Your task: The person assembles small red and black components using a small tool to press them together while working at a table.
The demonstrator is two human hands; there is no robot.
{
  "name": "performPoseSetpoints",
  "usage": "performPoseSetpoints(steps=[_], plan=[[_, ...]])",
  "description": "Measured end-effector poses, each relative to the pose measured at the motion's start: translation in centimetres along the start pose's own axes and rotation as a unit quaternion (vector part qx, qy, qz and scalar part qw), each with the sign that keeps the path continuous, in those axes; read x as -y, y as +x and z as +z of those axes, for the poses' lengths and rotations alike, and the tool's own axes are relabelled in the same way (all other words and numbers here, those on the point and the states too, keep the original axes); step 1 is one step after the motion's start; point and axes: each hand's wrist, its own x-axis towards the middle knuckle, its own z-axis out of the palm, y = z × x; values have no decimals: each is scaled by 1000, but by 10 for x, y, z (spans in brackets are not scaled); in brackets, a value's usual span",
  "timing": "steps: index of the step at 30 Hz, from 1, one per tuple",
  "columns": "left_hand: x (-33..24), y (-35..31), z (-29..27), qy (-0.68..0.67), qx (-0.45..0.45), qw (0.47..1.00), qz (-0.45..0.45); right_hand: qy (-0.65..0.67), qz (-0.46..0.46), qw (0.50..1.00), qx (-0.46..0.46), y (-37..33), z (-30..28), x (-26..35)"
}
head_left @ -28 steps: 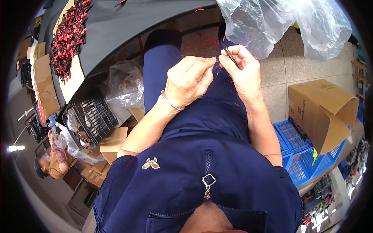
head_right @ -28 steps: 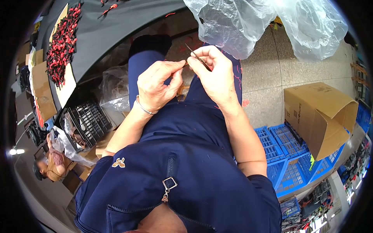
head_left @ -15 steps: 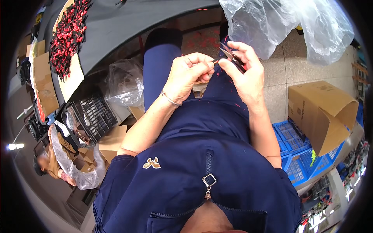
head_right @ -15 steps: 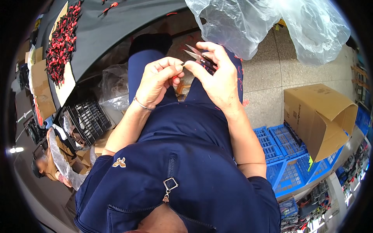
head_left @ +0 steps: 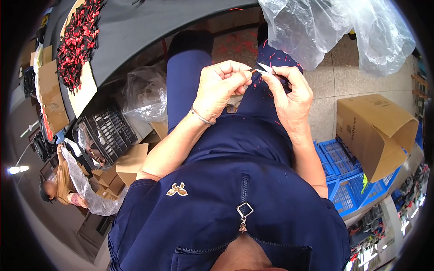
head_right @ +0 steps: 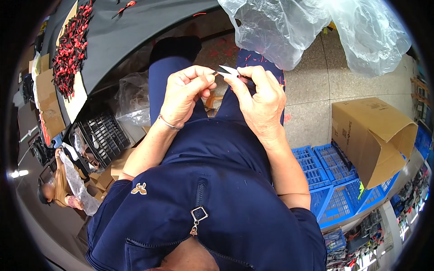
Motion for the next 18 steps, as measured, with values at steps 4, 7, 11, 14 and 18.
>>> performPoseSetpoints(steps=[4,7,11,14,18], plan=[[0,1,1,4,1,1000,9,-86,-35,995,31,3,-1,6],[4,1,-7,-5,-5,1000,-7,-86,21,994,64,7,1,4],[0,-2,-32,-59,-18,998,14,-16,71,997,1,15,10,-16],[8,0,-76,-34,-71,995,63,-76,82,994,-10,21,9,-41],[19,-5,-157,84,-236,958,138,-148,69,987,-6,21,13,-58]])
